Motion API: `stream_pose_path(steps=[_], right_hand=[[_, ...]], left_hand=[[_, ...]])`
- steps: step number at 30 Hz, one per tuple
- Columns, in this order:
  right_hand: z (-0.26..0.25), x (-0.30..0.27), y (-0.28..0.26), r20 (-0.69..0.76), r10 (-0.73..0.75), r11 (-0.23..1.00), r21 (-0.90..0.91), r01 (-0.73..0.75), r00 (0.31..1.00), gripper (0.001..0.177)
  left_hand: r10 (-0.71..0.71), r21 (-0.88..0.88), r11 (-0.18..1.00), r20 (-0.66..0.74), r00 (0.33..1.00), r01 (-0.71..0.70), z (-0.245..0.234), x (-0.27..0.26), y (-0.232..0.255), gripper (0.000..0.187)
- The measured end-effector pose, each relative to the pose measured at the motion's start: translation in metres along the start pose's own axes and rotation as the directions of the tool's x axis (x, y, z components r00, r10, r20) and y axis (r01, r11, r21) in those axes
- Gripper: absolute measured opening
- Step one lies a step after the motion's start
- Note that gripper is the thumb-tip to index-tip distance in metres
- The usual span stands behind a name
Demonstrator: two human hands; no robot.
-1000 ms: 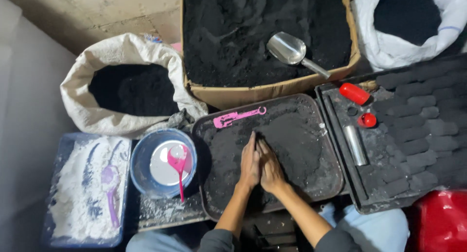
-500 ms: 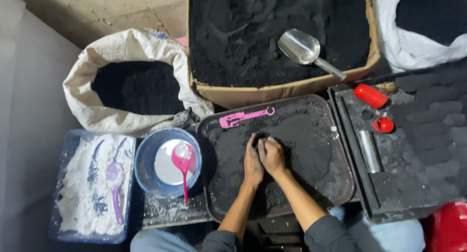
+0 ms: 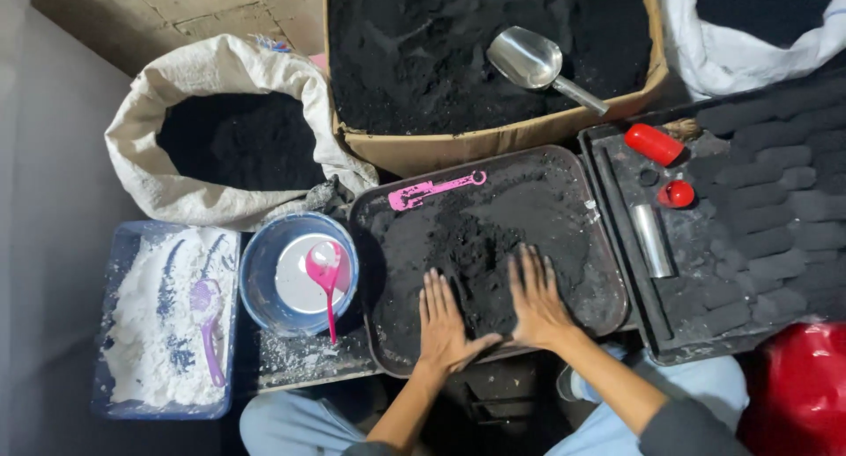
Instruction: Manually forming charcoal briquettes by filling a mold with powder and compressing it with a plunger
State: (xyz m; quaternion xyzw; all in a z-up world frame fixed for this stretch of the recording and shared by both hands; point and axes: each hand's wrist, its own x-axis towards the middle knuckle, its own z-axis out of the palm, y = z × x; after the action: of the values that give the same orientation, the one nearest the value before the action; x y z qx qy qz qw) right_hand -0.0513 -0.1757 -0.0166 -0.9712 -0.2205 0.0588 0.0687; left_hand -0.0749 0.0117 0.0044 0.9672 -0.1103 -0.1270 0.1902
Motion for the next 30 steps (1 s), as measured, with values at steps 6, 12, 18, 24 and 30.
stream_pose_path(steps=[6, 12, 18, 24, 30], right_hand=[[-0.004, 0.04, 0.002, 0.008, -0.096, 0.983, 0.159, 0.093, 0.995, 0.128], [0.029, 0.088, 0.013, -0.038, -0.277, 0.956, 0.087, 0.279, 0.96, 0.081], [0.059, 0.095, 0.005, 0.062, -0.147, 0.989, -0.006, 0.147, 0.987, 0.051], [0.063, 0.11, 0.006, 0.1, -0.101, 0.99, 0.104, 0.09, 0.99, 0.035], [0.003, 0.09, -0.009, 0.094, -0.077, 0.971, 0.233, 0.054, 0.993, 0.075]], left_hand=[[0.05, -0.325, 0.929, -0.368, 0.928, -0.179, 0.022, 0.047, -0.008, 0.126], [0.164, -0.37, 0.869, -0.408, 0.898, -0.327, -0.006, 0.081, -0.009, 0.094], [0.193, -0.304, 0.83, -0.628, 0.754, -0.467, 0.015, 0.112, -0.029, 0.034], [0.116, -0.385, 0.821, -0.611, 0.784, -0.421, 0.015, 0.129, -0.041, 0.022], [0.022, -0.644, 0.7, -0.412, 0.911, -0.308, -0.031, 0.104, -0.02, 0.03]])
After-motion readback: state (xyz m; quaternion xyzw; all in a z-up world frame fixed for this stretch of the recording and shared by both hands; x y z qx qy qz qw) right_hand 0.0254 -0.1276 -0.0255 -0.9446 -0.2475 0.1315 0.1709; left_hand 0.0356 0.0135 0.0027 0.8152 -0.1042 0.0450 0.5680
